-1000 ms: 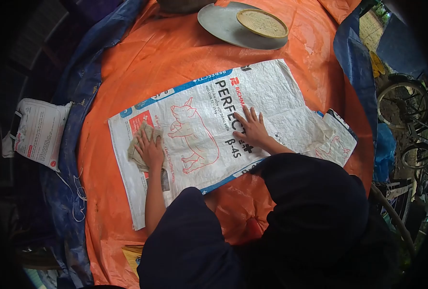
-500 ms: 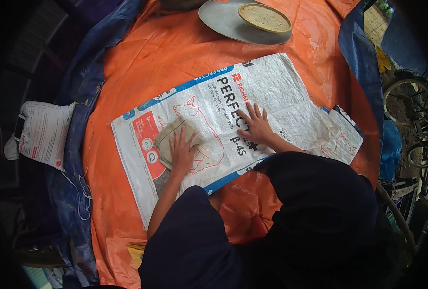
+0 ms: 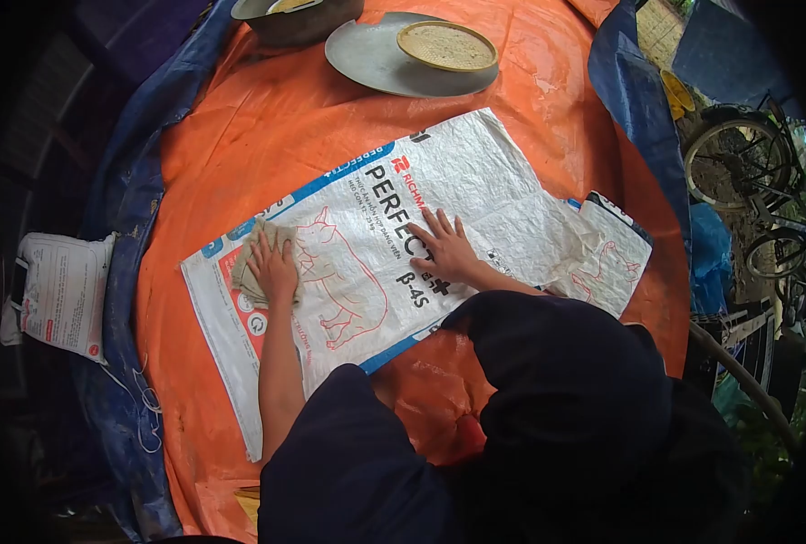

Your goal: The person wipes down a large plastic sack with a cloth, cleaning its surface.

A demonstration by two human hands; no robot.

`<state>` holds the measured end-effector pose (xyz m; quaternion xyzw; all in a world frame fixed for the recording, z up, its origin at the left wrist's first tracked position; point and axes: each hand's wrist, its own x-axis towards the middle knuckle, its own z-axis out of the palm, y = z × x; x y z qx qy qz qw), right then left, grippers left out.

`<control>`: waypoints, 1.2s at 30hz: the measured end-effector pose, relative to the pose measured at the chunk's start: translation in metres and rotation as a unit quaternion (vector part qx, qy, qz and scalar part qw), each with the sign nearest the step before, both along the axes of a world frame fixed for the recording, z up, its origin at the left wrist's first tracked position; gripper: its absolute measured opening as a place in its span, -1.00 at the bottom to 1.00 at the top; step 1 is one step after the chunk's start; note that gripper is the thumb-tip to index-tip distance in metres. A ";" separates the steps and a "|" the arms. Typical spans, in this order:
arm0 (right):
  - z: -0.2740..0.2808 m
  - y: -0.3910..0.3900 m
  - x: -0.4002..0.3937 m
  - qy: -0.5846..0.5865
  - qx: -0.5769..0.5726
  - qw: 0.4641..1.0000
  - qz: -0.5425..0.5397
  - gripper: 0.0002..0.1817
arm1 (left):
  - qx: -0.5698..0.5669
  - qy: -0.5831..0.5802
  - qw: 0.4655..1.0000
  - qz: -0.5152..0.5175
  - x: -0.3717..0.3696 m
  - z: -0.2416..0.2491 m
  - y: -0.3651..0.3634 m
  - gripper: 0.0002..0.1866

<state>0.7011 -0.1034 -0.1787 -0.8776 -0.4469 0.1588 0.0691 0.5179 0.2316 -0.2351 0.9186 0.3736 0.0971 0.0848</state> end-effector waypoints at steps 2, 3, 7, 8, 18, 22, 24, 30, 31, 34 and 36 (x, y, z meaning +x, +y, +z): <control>-0.001 0.001 0.001 0.001 0.012 1.000 -0.002 -0.17 | 0.032 0.049 0.996 0.063 -0.045 -0.002 0.029 -0.47; -0.003 -0.001 0.002 -0.001 0.019 1.000 -0.003 -0.17 | 0.037 0.073 0.992 0.093 -0.069 0.000 0.040 -0.47; -0.008 -0.006 0.003 0.006 0.036 0.999 -0.004 -0.18 | 0.050 0.102 0.978 0.174 -0.143 0.004 0.050 -0.45; -0.007 -0.006 0.003 0.006 0.039 0.999 -0.003 -0.18 | 0.058 0.100 0.978 0.173 -0.154 0.005 0.043 -0.45; -0.005 -0.012 0.021 -0.011 -0.005 0.997 0.078 -0.12 | 0.049 0.081 0.975 0.201 -0.187 -0.003 -0.033 -0.46; -0.005 -0.013 0.018 -0.028 -0.009 0.996 0.084 -0.12 | -0.029 0.034 0.998 0.040 -0.123 0.024 -0.064 -0.46; -0.007 -0.016 0.012 -0.044 -0.001 0.996 0.077 -0.13 | -0.070 -0.013 0.993 -0.089 -0.082 0.017 -0.088 -0.49; -0.006 -0.019 0.003 -0.058 0.021 0.996 0.061 -0.16 | -0.060 -0.057 0.953 -0.292 0.040 0.017 -0.112 -0.49; -0.005 -0.019 0.001 -0.057 0.028 0.996 0.054 -0.17 | -0.059 -0.060 0.950 -0.301 0.054 0.011 -0.106 -0.49; -0.004 -0.018 -0.003 -0.061 0.033 0.997 0.042 -0.19 | -0.055 -0.072 0.958 -0.273 0.071 0.011 -0.085 -0.48; -0.004 -0.020 -0.005 -0.059 0.040 0.997 0.041 -0.21 | -0.049 -0.069 0.970 -0.228 0.069 0.007 -0.064 -0.48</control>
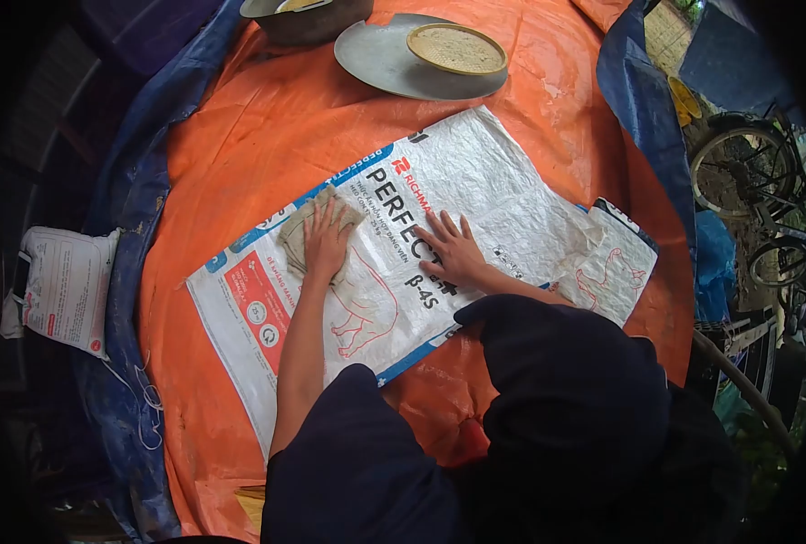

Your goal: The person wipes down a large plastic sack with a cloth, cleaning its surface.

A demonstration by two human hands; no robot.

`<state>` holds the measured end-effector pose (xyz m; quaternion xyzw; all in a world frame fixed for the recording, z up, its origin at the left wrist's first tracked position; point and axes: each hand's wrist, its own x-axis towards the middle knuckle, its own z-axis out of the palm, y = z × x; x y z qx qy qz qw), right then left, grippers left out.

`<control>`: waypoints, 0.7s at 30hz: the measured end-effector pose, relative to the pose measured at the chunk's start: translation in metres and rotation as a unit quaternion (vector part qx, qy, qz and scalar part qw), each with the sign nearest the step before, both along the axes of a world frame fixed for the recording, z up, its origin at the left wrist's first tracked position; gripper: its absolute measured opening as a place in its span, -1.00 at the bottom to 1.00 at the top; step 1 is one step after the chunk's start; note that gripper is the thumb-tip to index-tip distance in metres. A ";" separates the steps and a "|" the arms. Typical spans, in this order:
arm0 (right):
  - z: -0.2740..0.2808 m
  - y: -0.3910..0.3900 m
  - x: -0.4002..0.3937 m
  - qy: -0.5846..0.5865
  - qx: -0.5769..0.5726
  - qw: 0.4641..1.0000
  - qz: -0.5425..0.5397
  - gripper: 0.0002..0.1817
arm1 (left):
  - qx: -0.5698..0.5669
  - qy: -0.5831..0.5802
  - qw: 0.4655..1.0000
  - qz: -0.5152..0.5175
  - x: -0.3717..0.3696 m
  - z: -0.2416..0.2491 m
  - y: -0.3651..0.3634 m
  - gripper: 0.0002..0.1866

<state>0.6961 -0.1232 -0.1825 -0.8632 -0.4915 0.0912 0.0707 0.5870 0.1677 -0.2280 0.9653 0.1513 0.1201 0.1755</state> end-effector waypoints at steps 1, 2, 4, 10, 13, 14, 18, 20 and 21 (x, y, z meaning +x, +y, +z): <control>0.003 -0.001 0.001 0.005 -0.011 1.000 -0.002 -0.21 | -0.002 0.011 0.999 0.039 -0.003 0.000 0.011 -0.48; 0.004 -0.001 0.000 0.011 -0.020 1.000 -0.004 -0.20 | -0.002 0.023 0.997 0.078 -0.011 0.001 0.025 -0.48; 0.003 -0.003 0.000 0.011 -0.021 1.000 -0.008 -0.21 | 0.017 0.055 0.986 0.155 -0.033 -0.008 0.058 -0.47; 0.000 -0.006 0.001 0.010 0.010 1.000 -0.016 -0.26 | 0.057 0.137 0.938 0.313 -0.150 0.000 0.124 -0.41; 0.001 -0.006 0.001 0.009 0.017 1.000 -0.018 -0.27 | 0.078 0.138 0.924 0.346 -0.192 0.001 0.128 -0.41; 0.001 -0.006 0.001 0.009 0.017 1.000 -0.019 -0.27 | 0.083 0.137 0.923 0.351 -0.195 0.000 0.126 -0.42; -0.001 -0.006 0.001 0.006 0.018 1.000 -0.017 -0.26 | 0.078 0.112 0.929 0.345 -0.190 -0.002 0.085 -0.46; 0.003 -0.005 0.000 0.011 0.016 1.000 -0.020 -0.26 | 0.074 0.097 0.942 0.313 -0.181 -0.003 0.047 -0.48; 0.003 -0.004 0.000 0.010 0.012 1.000 -0.021 -0.26 | 0.073 0.086 0.949 0.295 -0.173 -0.001 0.024 -0.48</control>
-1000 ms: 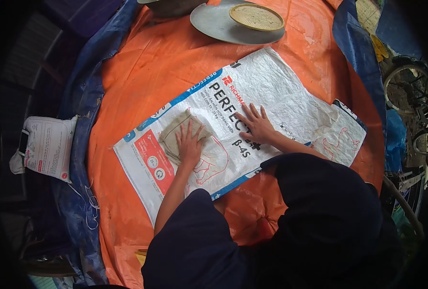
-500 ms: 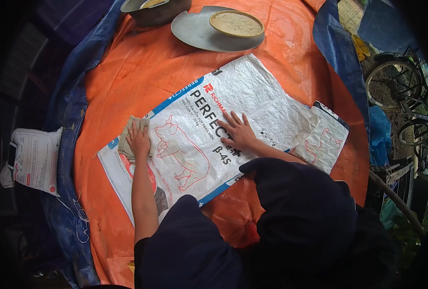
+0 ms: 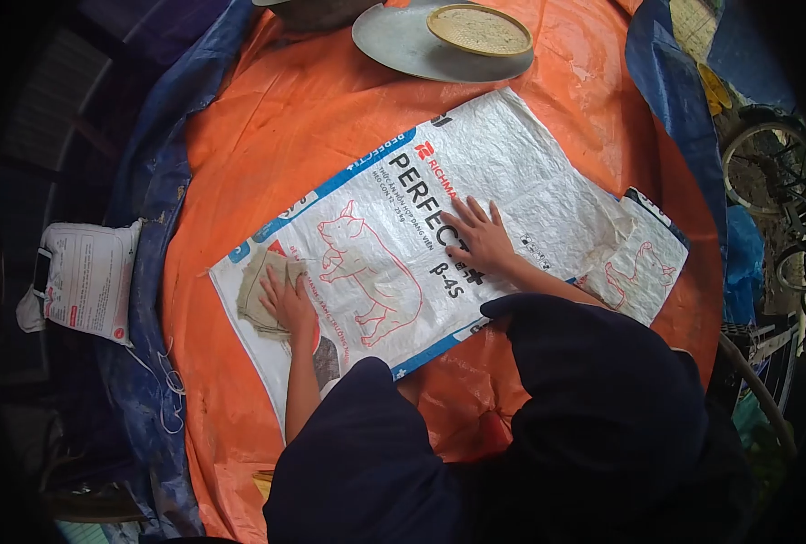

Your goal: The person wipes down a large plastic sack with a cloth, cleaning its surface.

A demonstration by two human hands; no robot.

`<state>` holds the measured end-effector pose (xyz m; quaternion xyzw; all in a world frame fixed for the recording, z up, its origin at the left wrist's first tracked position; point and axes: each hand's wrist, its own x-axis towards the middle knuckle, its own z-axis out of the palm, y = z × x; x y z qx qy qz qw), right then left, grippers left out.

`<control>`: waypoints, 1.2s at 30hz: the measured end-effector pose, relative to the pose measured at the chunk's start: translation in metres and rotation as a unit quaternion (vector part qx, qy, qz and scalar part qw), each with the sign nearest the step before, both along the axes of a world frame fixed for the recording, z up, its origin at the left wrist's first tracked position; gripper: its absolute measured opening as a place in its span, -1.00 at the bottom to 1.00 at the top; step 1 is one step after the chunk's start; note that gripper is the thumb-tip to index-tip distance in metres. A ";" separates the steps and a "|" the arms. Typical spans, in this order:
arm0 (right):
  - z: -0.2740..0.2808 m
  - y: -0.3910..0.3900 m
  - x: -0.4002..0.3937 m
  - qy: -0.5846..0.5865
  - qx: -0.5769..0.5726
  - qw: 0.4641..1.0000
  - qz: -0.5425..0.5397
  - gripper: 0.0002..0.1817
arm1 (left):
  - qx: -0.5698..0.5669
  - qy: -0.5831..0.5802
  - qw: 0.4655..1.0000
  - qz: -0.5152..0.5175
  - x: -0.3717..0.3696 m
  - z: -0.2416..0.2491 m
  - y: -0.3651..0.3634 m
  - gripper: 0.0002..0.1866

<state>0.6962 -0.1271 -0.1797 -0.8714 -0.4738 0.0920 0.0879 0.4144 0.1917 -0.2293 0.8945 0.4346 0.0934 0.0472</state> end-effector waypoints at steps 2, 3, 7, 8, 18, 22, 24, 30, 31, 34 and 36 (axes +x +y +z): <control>0.000 0.002 0.000 0.000 -0.006 1.000 -0.002 -0.26 | -0.041 -0.049 0.995 -0.079 0.020 0.001 -0.039 -0.50; 0.000 0.003 0.000 0.000 -0.006 1.000 -0.002 -0.26 | -0.060 -0.060 0.989 -0.122 0.031 0.004 -0.056 -0.50; 0.000 0.006 -0.001 -0.002 -0.021 1.000 -0.001 -0.26 | -0.115 -0.097 0.940 -0.306 0.082 0.015 -0.088 -0.50; 0.000 0.006 -0.001 -0.006 -0.025 1.000 -0.001 -0.26 | -0.129 -0.091 0.930 -0.331 0.094 0.017 -0.088 -0.51; -0.004 0.007 -0.004 -0.018 -0.038 0.999 -0.006 -0.24 | -0.064 -0.085 0.984 -0.140 0.094 0.001 0.019 -0.48; -0.001 0.008 -0.007 -0.018 -0.033 0.999 -0.011 -0.25 | -0.007 -0.029 0.999 -0.018 0.021 0.000 0.076 -0.46; 0.000 0.007 -0.007 -0.018 -0.031 0.999 -0.010 -0.25 | 0.022 -0.004 1.000 0.017 -0.011 0.002 0.090 -0.48; 0.000 0.008 -0.007 -0.021 -0.025 0.999 -0.007 -0.26 | 0.070 -0.021 0.995 0.065 -0.040 -0.002 0.069 -0.46; 0.000 0.008 -0.007 -0.021 -0.024 0.999 -0.006 -0.26 | 0.075 -0.024 0.994 0.082 -0.039 -0.004 0.064 -0.45; 0.004 0.010 -0.011 -0.018 -0.028 0.999 -0.010 -0.26 | 0.069 -0.045 0.992 0.099 -0.039 -0.006 0.052 -0.44; 0.007 0.011 -0.011 -0.018 -0.031 0.999 -0.012 -0.26 | 0.066 -0.051 0.991 0.100 -0.039 -0.007 0.049 -0.44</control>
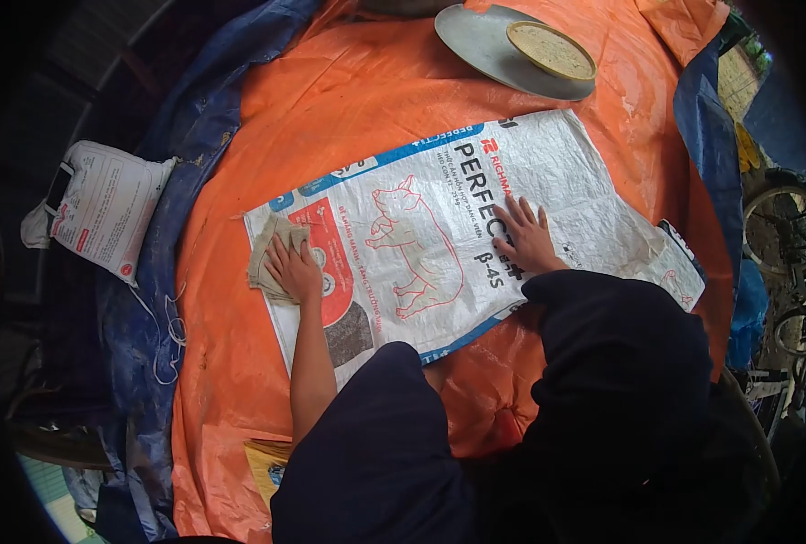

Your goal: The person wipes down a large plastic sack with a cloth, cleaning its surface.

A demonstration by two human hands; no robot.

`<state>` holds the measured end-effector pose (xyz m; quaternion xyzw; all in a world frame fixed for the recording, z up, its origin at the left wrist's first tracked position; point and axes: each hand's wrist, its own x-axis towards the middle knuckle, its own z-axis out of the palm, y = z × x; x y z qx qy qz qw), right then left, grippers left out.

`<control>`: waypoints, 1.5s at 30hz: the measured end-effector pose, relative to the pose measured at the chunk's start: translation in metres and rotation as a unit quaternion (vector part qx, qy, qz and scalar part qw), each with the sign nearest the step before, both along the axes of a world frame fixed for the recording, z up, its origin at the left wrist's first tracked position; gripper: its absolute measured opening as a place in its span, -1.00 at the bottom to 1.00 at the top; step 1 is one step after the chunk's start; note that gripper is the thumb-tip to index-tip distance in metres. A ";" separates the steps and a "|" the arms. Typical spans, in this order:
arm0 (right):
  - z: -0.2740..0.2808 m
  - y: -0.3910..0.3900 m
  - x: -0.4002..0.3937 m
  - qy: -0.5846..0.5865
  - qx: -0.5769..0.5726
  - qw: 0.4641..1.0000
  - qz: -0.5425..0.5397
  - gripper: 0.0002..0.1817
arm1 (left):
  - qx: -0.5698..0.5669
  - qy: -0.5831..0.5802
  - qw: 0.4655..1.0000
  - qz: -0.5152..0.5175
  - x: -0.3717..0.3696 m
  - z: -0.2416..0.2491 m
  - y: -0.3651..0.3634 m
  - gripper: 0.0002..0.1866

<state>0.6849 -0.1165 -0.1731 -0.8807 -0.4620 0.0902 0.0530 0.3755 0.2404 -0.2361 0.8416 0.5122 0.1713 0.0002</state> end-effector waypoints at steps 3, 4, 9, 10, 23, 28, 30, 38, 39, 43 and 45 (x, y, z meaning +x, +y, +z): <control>0.003 0.002 -0.001 0.002 -0.005 1.000 -0.002 -0.25 | 0.000 -0.010 1.000 -0.004 -0.002 -0.002 0.000 -0.43; 0.002 0.001 -0.002 0.001 -0.006 1.000 -0.003 -0.25 | 0.007 -0.024 1.000 -0.008 -0.002 -0.002 -0.001 -0.41; 0.002 0.002 -0.003 -0.003 -0.007 1.000 -0.003 -0.25 | -0.015 0.017 1.000 0.007 -0.002 0.000 -0.001 -0.45; 0.002 0.002 -0.003 -0.006 -0.009 1.000 -0.004 -0.26 | -0.012 0.014 1.000 0.006 -0.001 -0.001 -0.001 -0.45; -0.005 0.003 -0.004 -0.007 -0.007 1.000 -0.010 -0.25 | -0.009 -0.036 0.999 -0.005 -0.001 0.001 -0.004 -0.40; -0.006 0.002 -0.004 -0.008 0.000 1.000 -0.010 -0.25 | -0.005 0.001 1.000 0.003 -0.002 0.000 -0.003 -0.45; -0.005 0.002 -0.004 -0.009 0.001 1.000 -0.009 -0.25 | -0.006 0.000 1.000 0.002 -0.001 0.000 -0.004 -0.45; -0.003 0.003 -0.003 -0.008 0.011 1.000 -0.005 -0.24 | -0.003 -0.009 1.000 -0.002 0.000 0.001 -0.004 -0.46; -0.004 0.002 -0.003 -0.009 0.013 1.000 -0.005 -0.25 | -0.003 -0.006 1.000 -0.002 0.000 0.001 -0.004 -0.46; -0.009 0.001 -0.002 -0.014 0.017 1.000 -0.005 -0.25 | -0.003 0.005 1.000 0.001 0.000 0.001 -0.004 -0.45; -0.015 -0.001 0.001 -0.023 0.017 1.000 -0.002 -0.25 | -0.004 0.002 1.000 0.002 0.000 0.001 -0.004 -0.45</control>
